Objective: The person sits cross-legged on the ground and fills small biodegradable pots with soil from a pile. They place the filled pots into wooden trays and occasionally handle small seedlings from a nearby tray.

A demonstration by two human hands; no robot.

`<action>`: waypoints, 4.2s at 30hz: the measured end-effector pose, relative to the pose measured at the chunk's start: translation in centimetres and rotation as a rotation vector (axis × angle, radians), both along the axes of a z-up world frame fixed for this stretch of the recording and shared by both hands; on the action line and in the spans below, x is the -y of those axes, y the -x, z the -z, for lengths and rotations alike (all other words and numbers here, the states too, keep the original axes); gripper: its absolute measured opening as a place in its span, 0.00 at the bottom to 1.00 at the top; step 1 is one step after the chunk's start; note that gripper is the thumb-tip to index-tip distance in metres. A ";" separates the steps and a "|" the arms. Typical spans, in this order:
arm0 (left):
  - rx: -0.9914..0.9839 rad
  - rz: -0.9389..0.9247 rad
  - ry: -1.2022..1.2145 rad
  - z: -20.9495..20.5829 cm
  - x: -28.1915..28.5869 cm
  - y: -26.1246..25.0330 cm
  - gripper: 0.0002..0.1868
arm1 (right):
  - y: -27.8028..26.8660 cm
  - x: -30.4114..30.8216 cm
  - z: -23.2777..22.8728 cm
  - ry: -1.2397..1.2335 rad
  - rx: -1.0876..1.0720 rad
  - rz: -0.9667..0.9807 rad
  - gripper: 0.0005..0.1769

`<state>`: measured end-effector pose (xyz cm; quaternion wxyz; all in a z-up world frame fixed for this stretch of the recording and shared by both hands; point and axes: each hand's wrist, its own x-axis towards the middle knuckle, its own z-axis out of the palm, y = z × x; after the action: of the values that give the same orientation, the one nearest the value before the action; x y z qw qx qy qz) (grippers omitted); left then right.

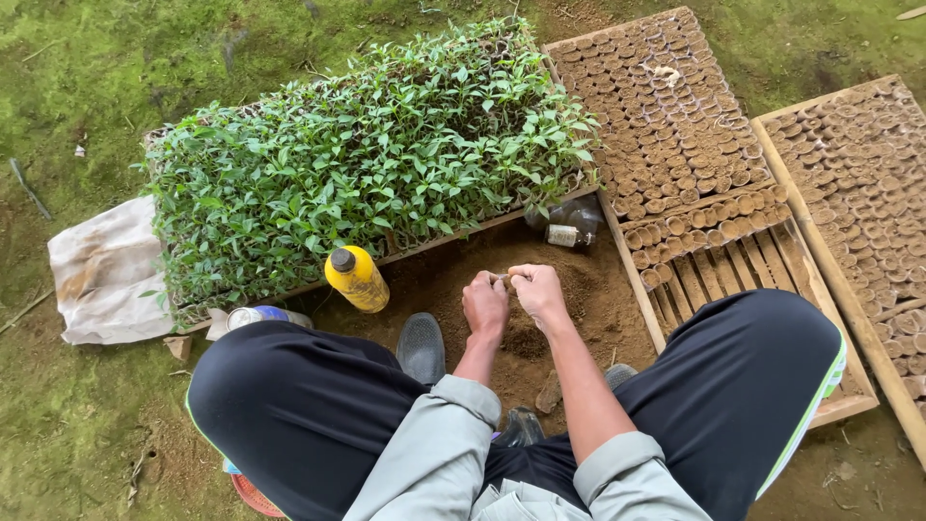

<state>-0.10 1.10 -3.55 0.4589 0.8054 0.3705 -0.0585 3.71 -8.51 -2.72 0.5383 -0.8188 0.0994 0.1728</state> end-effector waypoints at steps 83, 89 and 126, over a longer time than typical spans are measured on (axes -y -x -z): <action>0.476 -0.749 1.312 8.5 0.7 -1.9 0.13 | -1.2 0.7 0.1 0.304 0.194 0.072 0.14; 0.453 -0.841 1.343 8.1 0.5 -1.9 0.13 | -0.2 2.3 8.0 0.585 0.181 -0.290 0.27; 0.467 -0.824 1.329 10.5 2.0 -3.3 0.13 | -2.4 1.0 -5.9 -0.224 0.009 -0.047 0.13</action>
<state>3.23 -0.87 -14.05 0.8908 0.1556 0.4199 0.0768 6.07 -9.55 3.19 0.6227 -0.7564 0.0578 0.1918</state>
